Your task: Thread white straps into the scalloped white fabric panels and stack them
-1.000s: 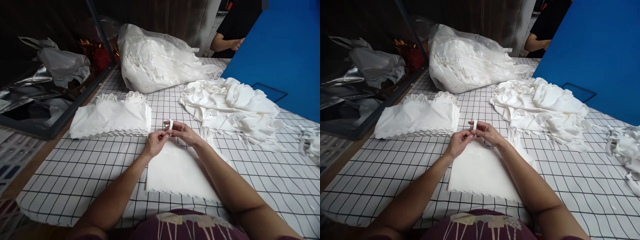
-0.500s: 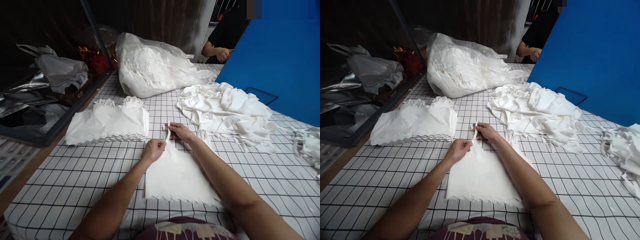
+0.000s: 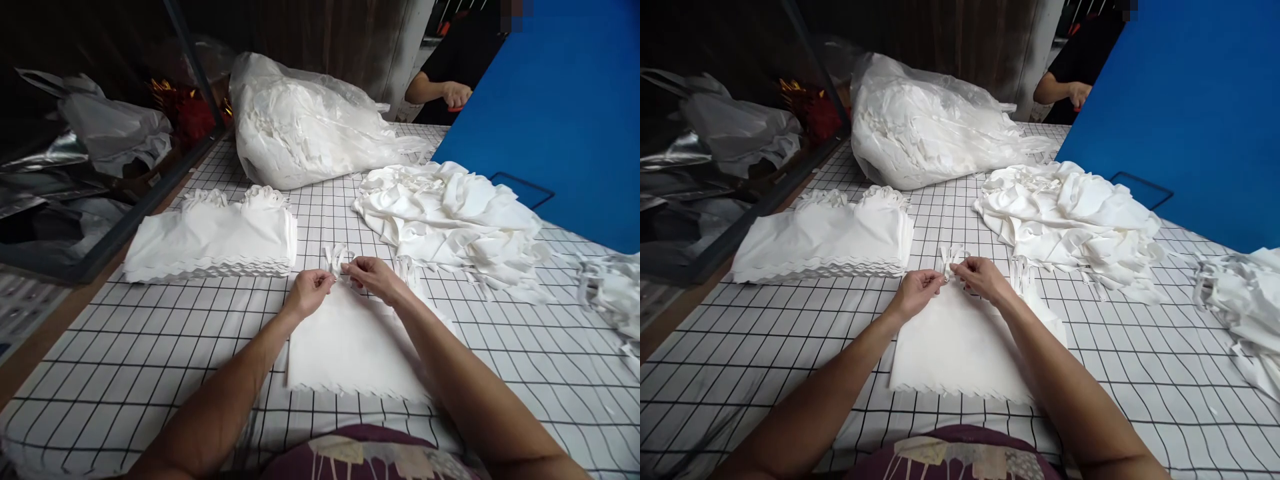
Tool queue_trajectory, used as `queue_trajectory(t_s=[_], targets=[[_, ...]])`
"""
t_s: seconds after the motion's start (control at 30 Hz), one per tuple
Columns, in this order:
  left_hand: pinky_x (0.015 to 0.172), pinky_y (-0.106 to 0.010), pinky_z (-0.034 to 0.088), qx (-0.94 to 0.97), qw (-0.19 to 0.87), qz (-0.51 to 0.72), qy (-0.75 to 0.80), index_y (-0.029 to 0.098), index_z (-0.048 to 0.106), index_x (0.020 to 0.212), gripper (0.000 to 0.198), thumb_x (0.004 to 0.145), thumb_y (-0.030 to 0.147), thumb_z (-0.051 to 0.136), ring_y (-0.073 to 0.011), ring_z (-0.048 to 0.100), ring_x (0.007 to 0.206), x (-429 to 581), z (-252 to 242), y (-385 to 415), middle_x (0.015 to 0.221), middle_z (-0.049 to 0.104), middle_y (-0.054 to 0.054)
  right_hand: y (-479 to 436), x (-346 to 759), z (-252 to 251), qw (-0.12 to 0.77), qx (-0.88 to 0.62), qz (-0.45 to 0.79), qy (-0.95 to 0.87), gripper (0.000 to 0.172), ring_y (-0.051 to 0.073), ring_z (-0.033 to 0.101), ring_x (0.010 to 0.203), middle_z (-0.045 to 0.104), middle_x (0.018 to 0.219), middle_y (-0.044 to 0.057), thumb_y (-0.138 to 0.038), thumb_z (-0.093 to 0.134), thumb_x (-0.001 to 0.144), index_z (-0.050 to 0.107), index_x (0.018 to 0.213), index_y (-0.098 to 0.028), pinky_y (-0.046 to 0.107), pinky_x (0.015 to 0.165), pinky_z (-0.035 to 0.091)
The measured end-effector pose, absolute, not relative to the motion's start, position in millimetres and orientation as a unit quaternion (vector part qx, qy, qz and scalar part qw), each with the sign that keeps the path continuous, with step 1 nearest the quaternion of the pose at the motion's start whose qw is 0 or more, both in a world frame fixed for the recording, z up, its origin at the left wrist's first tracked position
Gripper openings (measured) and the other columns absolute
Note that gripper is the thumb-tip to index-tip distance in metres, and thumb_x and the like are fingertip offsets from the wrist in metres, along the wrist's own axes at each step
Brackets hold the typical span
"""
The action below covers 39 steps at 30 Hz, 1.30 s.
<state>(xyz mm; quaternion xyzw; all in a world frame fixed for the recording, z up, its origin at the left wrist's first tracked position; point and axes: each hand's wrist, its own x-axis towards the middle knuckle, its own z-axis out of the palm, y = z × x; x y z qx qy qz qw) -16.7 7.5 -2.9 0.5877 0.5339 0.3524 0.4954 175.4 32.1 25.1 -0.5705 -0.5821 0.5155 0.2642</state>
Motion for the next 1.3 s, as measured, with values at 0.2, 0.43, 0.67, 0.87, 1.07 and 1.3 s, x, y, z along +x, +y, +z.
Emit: queue_trajectory(t_s=[0.2, 0.43, 0.67, 0.87, 1.07, 1.3], targets=[[0.063, -0.024, 0.046, 0.588, 0.525, 0.372, 0.489, 0.014, 0.071, 0.082, 0.028, 0.084, 0.04, 0.062, -0.0128, 0.057, 0.065, -16, 0, 6, 0.07, 0.063, -0.002, 11, 163, 16, 0.328, -0.525, 0.544, -0.567, 0.04, 0.012, 0.052, 0.066, 0.06, 0.075, 0.001, -0.056, 0.072, 0.076, 0.064, 0.081, -0.018, 0.028, 0.061, 0.042], [0.062, -0.024, 0.045, 0.597, 0.509, 0.397, 0.476, 0.014, 0.07, 0.082, 0.03, 0.087, 0.041, 0.06, -0.0125, 0.056, 0.063, -18, 3, 6, 0.066, 0.062, -0.002, 6, 160, 14, 0.319, -0.522, 0.61, -0.504, 0.042, 0.011, 0.052, 0.065, 0.06, 0.074, 0.001, -0.057, 0.076, 0.072, 0.062, 0.076, -0.017, 0.027, 0.061, 0.041], [0.058, -0.024, 0.044, 0.624, 0.497, 0.365, 0.479, 0.014, 0.071, 0.082, 0.028, 0.088, 0.039, 0.059, -0.0136, 0.059, 0.062, -19, 8, 2, 0.067, 0.066, -0.003, 3, 161, 8, 0.375, -0.521, 0.583, -0.498, 0.045, 0.01, 0.037, 0.058, 0.051, 0.066, -0.002, -0.06, 0.076, 0.069, 0.063, 0.078, -0.018, 0.027, 0.055, 0.029], [0.057, -0.025, 0.039, 0.754, 0.435, 0.191, 0.454, 0.02, 0.07, 0.073, 0.014, 0.073, 0.033, 0.074, -0.0159, 0.058, 0.065, -38, 22, 3, 0.075, 0.068, -0.002, -11, 173, 10, 0.299, -0.515, 0.531, -0.602, 0.035, 0.011, 0.039, 0.06, 0.054, 0.073, 0.0, -0.052, 0.066, 0.084, 0.062, 0.082, -0.018, 0.028, 0.056, 0.029], [0.068, -0.028, 0.04, 0.785, 0.387, 0.143, 0.462, 0.022, 0.064, 0.063, 0.017, 0.061, 0.025, 0.081, -0.0178, 0.056, 0.066, -39, 28, -1, 0.065, 0.062, 0.001, -28, 175, 9, 0.253, -0.523, 0.433, -0.689, 0.027, 0.013, 0.044, 0.064, 0.056, 0.075, 0.002, -0.043, 0.058, 0.092, 0.059, 0.079, -0.02, 0.03, 0.06, 0.034], [0.085, -0.034, 0.039, 0.779, 0.408, 0.15, 0.451, 0.022, 0.067, 0.066, 0.013, 0.065, 0.025, 0.079, -0.02, 0.062, 0.075, -33, 22, -2, 0.072, 0.068, 0.001, -33, 176, 2, 0.257, -0.478, 0.381, -0.748, 0.02, 0.017, 0.05, 0.074, 0.056, 0.078, 0.004, -0.034, 0.055, 0.095, 0.057, 0.08, -0.021, 0.032, 0.068, 0.039]])
